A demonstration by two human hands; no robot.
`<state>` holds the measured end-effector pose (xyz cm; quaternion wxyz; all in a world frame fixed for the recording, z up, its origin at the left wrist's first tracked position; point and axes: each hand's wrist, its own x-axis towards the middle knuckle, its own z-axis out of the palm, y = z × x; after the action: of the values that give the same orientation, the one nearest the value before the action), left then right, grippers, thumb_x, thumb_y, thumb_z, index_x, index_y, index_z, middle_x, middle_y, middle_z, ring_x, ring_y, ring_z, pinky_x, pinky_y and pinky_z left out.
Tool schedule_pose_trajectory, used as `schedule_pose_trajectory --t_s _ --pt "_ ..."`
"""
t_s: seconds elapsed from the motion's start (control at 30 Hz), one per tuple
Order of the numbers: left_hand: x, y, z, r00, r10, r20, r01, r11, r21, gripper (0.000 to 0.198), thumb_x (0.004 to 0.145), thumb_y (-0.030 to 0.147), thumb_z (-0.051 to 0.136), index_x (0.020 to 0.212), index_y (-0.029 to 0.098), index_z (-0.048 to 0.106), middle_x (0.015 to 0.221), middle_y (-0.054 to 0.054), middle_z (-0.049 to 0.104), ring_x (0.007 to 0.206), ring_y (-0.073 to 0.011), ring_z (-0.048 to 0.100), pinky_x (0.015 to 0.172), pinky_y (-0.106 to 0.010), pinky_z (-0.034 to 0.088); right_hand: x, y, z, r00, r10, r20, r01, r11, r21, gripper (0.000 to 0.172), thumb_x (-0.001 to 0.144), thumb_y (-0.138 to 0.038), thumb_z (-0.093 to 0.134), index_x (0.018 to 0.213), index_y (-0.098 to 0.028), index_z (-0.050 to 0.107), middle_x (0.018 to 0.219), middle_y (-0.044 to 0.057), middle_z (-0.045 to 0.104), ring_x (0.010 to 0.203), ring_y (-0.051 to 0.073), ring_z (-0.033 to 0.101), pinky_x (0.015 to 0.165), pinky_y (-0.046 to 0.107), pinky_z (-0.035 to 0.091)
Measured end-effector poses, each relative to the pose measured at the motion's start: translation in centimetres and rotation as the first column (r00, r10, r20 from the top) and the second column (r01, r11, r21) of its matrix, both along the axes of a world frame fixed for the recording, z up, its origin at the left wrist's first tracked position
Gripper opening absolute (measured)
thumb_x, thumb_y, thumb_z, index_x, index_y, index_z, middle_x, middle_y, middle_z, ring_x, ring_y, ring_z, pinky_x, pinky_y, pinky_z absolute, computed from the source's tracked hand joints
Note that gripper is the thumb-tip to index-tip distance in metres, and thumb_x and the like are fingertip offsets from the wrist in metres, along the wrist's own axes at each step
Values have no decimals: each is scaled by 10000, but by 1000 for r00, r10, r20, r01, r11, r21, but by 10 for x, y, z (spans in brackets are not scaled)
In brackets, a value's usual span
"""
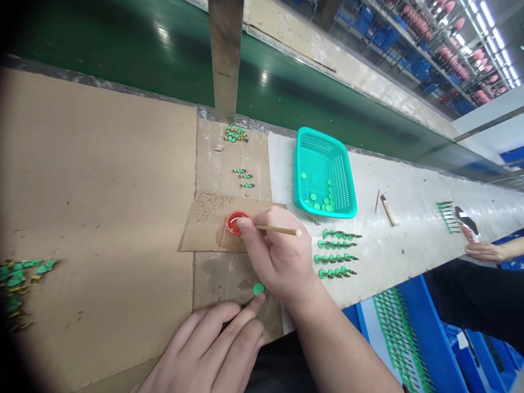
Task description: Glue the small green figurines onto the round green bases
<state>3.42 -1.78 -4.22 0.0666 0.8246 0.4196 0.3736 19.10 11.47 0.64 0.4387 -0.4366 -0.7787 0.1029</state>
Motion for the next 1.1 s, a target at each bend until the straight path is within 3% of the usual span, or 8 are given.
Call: schedule_pose_trajectory --t_s 0.4,0.57,0.77,1.1 --pt "-1 2 4 1000 -2 -17 2 1000 2 140 1089 98 667 1116 162 788 1348 -90 876 1059 -249 708 941 -430 526 1 -4 6 998 28 -51 -25 998 60 225 1150 -146 715 970 -253 632 821 -35 675 715 147 669 670 313 543" --pt "-4 -1 6 999 -33 -43 33 999 2 204 1128 120 606 1169 143 805 1310 -112 882 1114 -290 719 990 -468 533 16 -42 9 997 22 -69 -12 989 148 149 1148 -99 650 1137 -245 681 856 -6 719 699 170 677 653 347 600" --pt "-7 -1 3 997 -64 -38 64 998 1 224 1166 134 589 1262 106 790 1381 -125 874 1177 -315 717 1006 -490 527 32 -95 -4 999 -1 -40 4 996 87 181 1164 -83 559 1201 -209 684 837 6 668 643 160 583 570 326 579" --pt "4 -4 -5 998 -20 52 21 999 -26 296 1175 104 499 1225 148 788 1333 -104 883 1174 -289 716 982 -488 490 39 -99 -7 997 71 37 -71 997 2 131 1157 -103 575 1100 -175 668 825 41 685 666 169 652 585 323 648"
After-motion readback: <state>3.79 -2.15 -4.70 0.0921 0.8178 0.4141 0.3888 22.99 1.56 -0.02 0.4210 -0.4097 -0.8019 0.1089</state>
